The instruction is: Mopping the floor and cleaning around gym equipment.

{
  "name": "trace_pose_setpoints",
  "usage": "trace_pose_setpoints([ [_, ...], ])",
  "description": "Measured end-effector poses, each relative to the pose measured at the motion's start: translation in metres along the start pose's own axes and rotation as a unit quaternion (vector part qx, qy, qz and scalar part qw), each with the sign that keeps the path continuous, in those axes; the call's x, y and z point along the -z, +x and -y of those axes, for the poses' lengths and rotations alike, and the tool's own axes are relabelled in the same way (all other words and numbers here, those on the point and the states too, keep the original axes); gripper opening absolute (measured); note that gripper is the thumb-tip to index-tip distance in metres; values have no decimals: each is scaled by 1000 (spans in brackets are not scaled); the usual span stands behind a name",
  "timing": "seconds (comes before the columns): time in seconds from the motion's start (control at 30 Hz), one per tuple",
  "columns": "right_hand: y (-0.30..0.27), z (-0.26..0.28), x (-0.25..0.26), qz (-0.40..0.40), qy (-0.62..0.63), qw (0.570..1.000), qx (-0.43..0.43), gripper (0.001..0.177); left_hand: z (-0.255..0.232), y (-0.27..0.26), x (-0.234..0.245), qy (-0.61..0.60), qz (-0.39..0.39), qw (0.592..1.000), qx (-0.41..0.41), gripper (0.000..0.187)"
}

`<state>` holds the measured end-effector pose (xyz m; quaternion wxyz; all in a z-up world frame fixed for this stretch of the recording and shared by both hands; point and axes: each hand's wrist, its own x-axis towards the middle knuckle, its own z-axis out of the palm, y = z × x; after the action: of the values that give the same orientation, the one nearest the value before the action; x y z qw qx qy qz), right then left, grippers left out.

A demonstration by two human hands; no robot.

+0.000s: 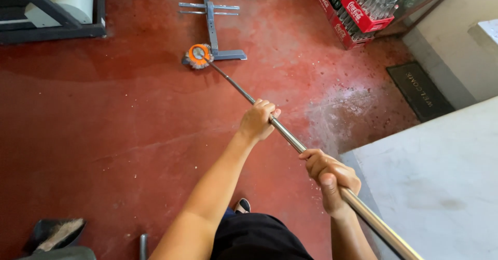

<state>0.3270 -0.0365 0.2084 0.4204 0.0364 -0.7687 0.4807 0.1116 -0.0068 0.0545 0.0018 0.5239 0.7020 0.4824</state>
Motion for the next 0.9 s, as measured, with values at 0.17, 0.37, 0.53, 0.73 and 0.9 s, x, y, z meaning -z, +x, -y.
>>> trace_pose_setpoints([
  [0.17,-7,-57,12,-65,37,993,90,52,45,0,-24,41,10,997,-65,26],
  [0.37,-13,-84,-16,-95,52,991,81,54,103,-14,-31,66,41,996,-53,28],
  [0.53,-11,-72,-10,-105,23,992,60,52,102,-17,-47,55,61,996,-45,28],
  [0.73,-21,-31,19,-115,92,988,-41,40,22,-18,-38,53,86,995,-6,12],
  [0.9,-37,-1,36,-174,49,983,-20,44,-24,-21,-58,5,74,993,-95,12],
])
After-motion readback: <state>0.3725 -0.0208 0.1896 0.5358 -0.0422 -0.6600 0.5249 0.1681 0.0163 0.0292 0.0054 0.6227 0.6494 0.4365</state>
